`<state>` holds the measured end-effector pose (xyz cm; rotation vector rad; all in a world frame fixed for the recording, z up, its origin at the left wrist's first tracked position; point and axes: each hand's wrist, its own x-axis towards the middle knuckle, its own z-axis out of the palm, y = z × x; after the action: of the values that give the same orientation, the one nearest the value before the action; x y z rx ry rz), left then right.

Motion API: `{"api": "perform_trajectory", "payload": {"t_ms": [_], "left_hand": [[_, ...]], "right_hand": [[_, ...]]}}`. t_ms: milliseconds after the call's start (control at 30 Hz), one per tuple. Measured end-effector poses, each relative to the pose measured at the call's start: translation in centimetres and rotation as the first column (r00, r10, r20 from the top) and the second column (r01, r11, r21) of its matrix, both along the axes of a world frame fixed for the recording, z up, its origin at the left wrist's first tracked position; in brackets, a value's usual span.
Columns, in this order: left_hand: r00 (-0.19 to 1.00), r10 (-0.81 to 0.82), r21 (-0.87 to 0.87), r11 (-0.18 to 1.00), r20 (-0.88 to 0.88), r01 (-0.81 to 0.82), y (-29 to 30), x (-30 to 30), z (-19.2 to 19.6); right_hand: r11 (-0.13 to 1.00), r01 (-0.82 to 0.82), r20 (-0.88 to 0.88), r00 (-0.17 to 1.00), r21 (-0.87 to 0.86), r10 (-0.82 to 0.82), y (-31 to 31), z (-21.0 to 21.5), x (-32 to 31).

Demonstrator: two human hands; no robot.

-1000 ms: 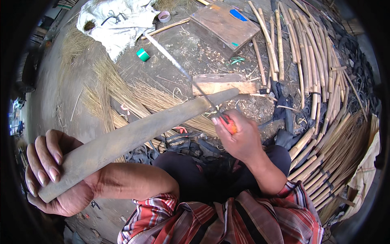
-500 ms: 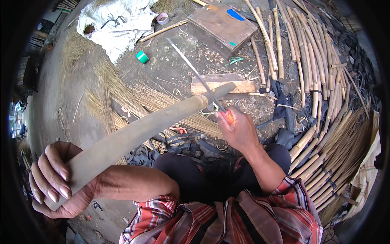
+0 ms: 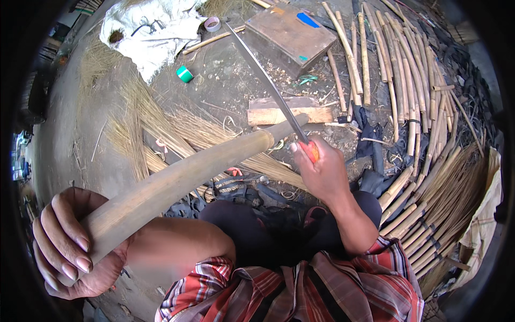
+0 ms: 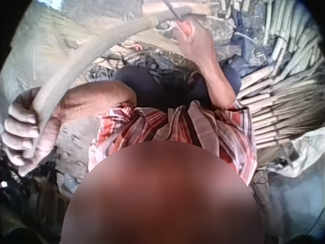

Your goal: The person sits on the floor and uses a knife to shave and taper bamboo poles. They repeatedly pick up a pole, carve it, and place it back among other poles and broom bundles.

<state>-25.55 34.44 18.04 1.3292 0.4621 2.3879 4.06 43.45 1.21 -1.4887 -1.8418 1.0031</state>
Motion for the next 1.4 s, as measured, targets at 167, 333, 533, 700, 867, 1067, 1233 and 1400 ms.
{"api": "perform_trajectory", "payload": {"t_ms": [167,333,533,700,867,1067,1233,1400], "left_hand": [[0.998,-0.054,-0.028,0.998,0.027,0.054,0.4,0.2,0.5],[0.989,-0.094,-0.152,0.982,0.116,0.112,0.6,0.6,0.6],[0.988,-0.075,-0.116,0.989,0.136,0.091,0.3,0.5,0.5],[0.987,-0.104,-0.054,0.992,0.123,0.112,-0.3,-0.3,0.3],[0.999,-0.045,-0.02,0.999,0.028,0.045,-0.6,0.1,0.3],[0.998,0.009,0.071,0.997,0.055,-0.013,-0.8,0.5,0.2],[0.988,-0.145,0.133,0.98,-0.042,0.15,0.2,-0.2,-0.8],[0.976,-0.21,0.186,0.958,-0.06,0.218,1.0,-0.5,-0.9]], "right_hand": [[0.99,-0.132,-0.014,0.991,0.05,0.133,-1.2,0.7,-0.6],[0.993,-0.096,0.018,0.995,0.065,0.095,-1.7,0.8,-0.8],[0.991,-0.112,0.095,0.988,-0.075,0.119,-0.9,0.0,-0.3],[0.998,0.002,0.111,0.994,-0.055,0.004,-0.5,-0.3,0.3],[0.99,-0.135,0.006,0.991,0.034,0.135,-1.2,-0.1,-0.3],[0.999,0.031,0.182,0.983,-0.031,-0.024,-0.7,-0.3,-0.7],[0.984,-0.144,-0.088,0.984,0.1,0.153,-0.5,-0.2,-1.1],[0.997,-0.029,0.109,0.993,-0.067,0.036,0.3,-0.5,-1.3]]}}
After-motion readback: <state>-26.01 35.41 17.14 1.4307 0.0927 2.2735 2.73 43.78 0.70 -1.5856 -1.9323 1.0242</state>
